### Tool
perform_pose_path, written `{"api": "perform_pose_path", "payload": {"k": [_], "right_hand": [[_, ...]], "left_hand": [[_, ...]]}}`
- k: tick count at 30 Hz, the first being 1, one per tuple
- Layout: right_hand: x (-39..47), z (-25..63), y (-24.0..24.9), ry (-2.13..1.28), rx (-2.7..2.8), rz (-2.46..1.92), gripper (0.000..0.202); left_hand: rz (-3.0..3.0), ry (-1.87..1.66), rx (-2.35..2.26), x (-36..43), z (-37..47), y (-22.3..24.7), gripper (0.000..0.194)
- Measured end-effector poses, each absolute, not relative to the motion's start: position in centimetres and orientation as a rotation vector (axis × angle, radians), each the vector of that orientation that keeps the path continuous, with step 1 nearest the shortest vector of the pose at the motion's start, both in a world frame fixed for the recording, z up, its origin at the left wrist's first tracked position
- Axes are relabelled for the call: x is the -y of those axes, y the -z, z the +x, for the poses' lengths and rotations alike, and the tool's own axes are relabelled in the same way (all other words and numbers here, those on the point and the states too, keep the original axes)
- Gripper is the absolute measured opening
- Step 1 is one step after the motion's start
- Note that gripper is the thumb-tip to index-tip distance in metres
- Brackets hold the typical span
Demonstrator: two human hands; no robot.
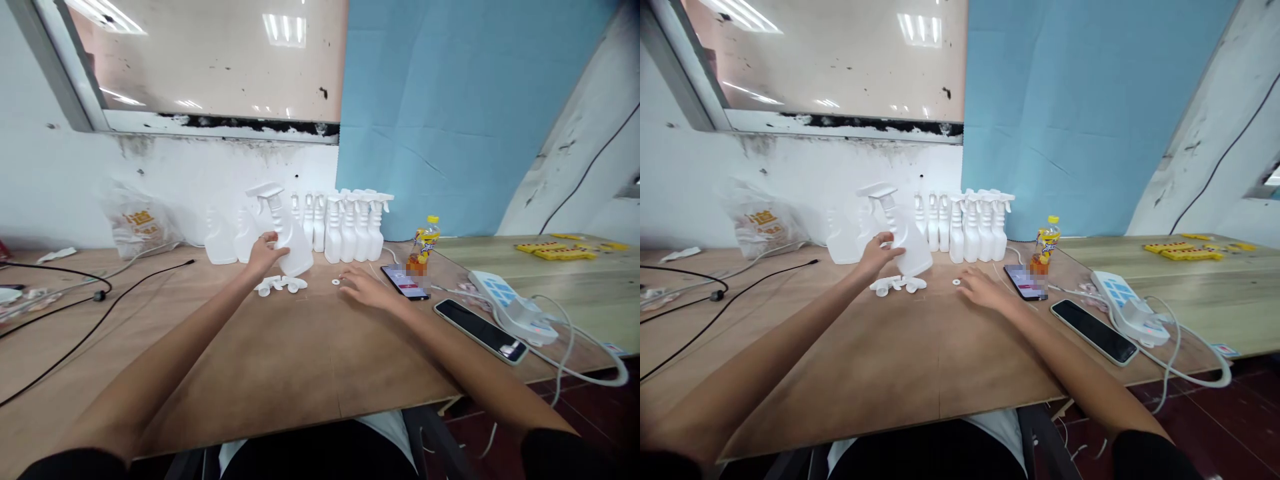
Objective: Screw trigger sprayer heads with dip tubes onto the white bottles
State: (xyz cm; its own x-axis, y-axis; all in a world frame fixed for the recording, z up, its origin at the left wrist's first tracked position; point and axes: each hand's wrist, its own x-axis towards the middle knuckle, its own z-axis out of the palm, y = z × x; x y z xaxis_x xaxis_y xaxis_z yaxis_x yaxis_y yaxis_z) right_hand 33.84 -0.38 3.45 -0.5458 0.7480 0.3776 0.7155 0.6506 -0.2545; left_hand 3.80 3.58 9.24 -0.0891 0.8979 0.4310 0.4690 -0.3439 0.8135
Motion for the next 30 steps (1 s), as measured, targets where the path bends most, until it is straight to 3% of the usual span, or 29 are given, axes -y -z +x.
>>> {"api": "perform_pose_path", "payload": {"k": [2, 5, 18, 30], "right_hand": [[-0.4, 33.3, -1.7, 0.058, 2.445, -1.259, 0.038], [-0.2, 32.6, 0.3, 0.16, 2.48, -1.341, 0.045], [1.3, 31.0, 0.7, 0.123, 2.477, -1.204, 0.032], [1.1, 31.2, 1.0, 0.096, 2.462, -1.226, 0.035]], "left_hand": [[1.777, -1.431, -1.609, -7.0, 6.0, -9.2, 0.054], [1.815, -1.385, -1.718, -10.6, 9.0, -8.7, 0.037], [1.842, -1.308, -1.904, -13.9, 15.6, -6.5, 0.042], [1.985, -1.195, -1.84, -13.7, 16.7, -6.3, 0.04]]}}
